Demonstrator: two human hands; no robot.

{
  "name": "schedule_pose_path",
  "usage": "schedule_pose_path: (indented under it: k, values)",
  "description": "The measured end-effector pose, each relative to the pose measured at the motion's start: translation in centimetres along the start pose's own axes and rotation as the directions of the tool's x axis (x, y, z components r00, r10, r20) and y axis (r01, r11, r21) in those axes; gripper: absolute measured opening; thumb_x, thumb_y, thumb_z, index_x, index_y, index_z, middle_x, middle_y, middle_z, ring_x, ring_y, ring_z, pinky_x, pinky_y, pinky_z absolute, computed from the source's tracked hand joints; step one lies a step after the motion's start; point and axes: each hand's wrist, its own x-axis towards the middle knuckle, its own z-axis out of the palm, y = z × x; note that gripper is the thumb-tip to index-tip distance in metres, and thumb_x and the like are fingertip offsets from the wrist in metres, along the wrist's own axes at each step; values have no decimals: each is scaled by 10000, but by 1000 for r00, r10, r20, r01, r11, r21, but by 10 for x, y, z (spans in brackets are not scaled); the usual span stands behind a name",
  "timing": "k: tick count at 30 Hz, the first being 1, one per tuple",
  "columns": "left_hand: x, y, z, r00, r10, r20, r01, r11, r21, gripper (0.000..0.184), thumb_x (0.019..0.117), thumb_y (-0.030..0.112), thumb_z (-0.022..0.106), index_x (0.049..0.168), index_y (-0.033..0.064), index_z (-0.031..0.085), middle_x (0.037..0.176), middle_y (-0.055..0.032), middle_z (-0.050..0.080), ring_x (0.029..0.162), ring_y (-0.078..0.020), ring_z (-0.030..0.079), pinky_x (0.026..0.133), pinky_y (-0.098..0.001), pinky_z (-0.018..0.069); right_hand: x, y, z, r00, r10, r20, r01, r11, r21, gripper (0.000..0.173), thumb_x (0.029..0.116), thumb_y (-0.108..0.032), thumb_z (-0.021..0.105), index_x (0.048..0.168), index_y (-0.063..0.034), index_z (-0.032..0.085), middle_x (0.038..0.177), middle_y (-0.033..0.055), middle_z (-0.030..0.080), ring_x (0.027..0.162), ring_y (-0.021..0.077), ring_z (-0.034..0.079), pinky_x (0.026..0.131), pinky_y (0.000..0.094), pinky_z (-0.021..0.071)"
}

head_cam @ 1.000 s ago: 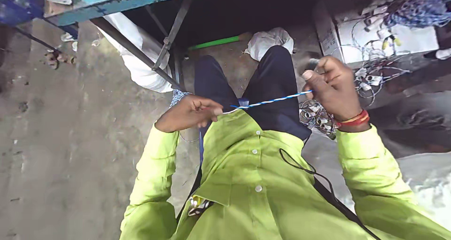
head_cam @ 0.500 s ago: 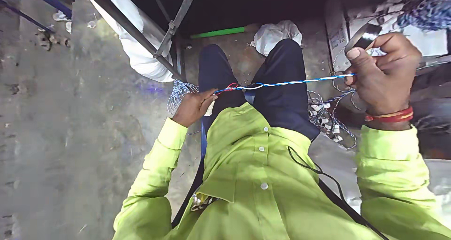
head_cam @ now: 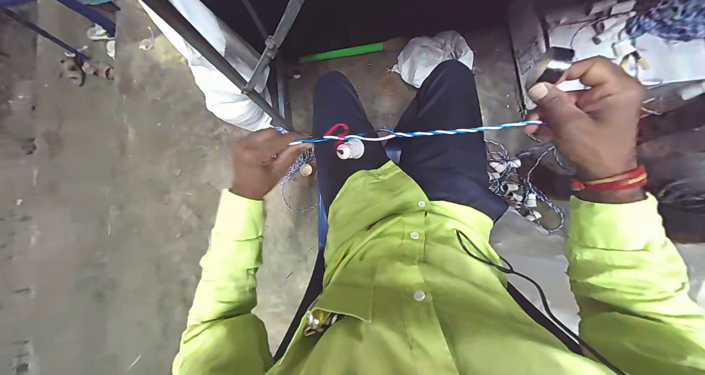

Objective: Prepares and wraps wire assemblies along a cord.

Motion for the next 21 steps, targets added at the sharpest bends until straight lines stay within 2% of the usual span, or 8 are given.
schedule_pose_path:
  k: [3, 5, 9, 13, 15, 17, 18, 21]
  values:
    - [-10, -30, -45, 990, -93, 105, 96, 995, -24, 300, 1039, 237, 614, 1143, -15, 739, 1049, -202, 742, 950, -212, 718, 931, -389, 561, -1, 9, 7, 996, 67, 67, -62, 995, -76, 224, 1036, -293, 597, 1102, -84, 553, 688, -73, 601, 522, 12, 587, 489, 211, 532]
    - [-31, -56, -68, 960, -253, 121, 255, 967, -8, 347, 1040, 248, 608, 1150, -65, 709, 1077, -214, 726, 962, -154, 709, 955, -352, 555, -1, 16, 6, 993, 87, 75, -81, 993, -83, 205, 1034, -278, 602, 1090, -84, 561, 672, -58, 588, 490, 17, 556, 454, 205, 497]
    - [-91, -106, -89, 824, -554, 116, 551, 832, 60, 404, 1033, 337, 612, 1173, -31, 708, 966, -171, 707, 708, -101, 580, 735, -340, 532, 1, 20, 5, 987, 112, 111, -112, 994, -7, 156, 1034, -235, 605, 1075, -95, 551, 641, -70, 578, 481, 17, 565, 443, 192, 500]
    - [-128, -124, -66, 740, -655, 149, 661, 750, 11, 335, 1025, 288, 615, 1134, -8, 727, 854, -53, 687, 642, -8, 532, 663, -234, 493, 2, 18, 9, 972, 170, 162, -172, 985, -1, 164, 1038, -233, 605, 1091, -85, 557, 630, -41, 618, 459, 33, 568, 414, 192, 468]
    - [-147, -139, -53, 697, -694, 182, 700, 713, 34, 334, 1033, 274, 594, 1107, -24, 725, 841, -51, 687, 668, -19, 558, 704, -256, 509, 2, 21, 11, 964, 191, 183, -197, 980, 15, 161, 1038, -229, 606, 1084, -80, 561, 628, -27, 633, 432, 42, 561, 389, 196, 462]
    - [-161, -147, -42, 593, -767, 245, 771, 628, 101, 337, 1041, 252, 593, 1140, -45, 715, 913, -123, 726, 706, -96, 601, 745, -342, 530, 1, 24, 11, 953, 225, 205, -238, 970, 40, 153, 1047, -216, 592, 1099, -77, 556, 636, -14, 657, 420, 52, 566, 380, 204, 467]
    - [-168, -150, -34, 517, -811, 272, 813, 565, 140, 331, 1050, 254, 582, 1171, -26, 711, 938, -125, 733, 688, -110, 584, 700, -346, 507, 0, 26, 10, 948, 233, 215, -249, 967, 49, 145, 1052, -213, 582, 1094, -79, 546, 638, -9, 670, 418, 54, 575, 376, 206, 472]
    - [-185, -154, -13, 326, -888, 323, 908, 390, 155, 360, 1062, 294, 562, 1255, 16, 685, 1084, -149, 736, 835, -209, 681, 791, -428, 544, 0, 31, 6, 945, 249, 213, -271, 959, 80, 120, 1053, -198, 569, 1073, -82, 547, 647, 9, 692, 423, 70, 594, 376, 213, 473]
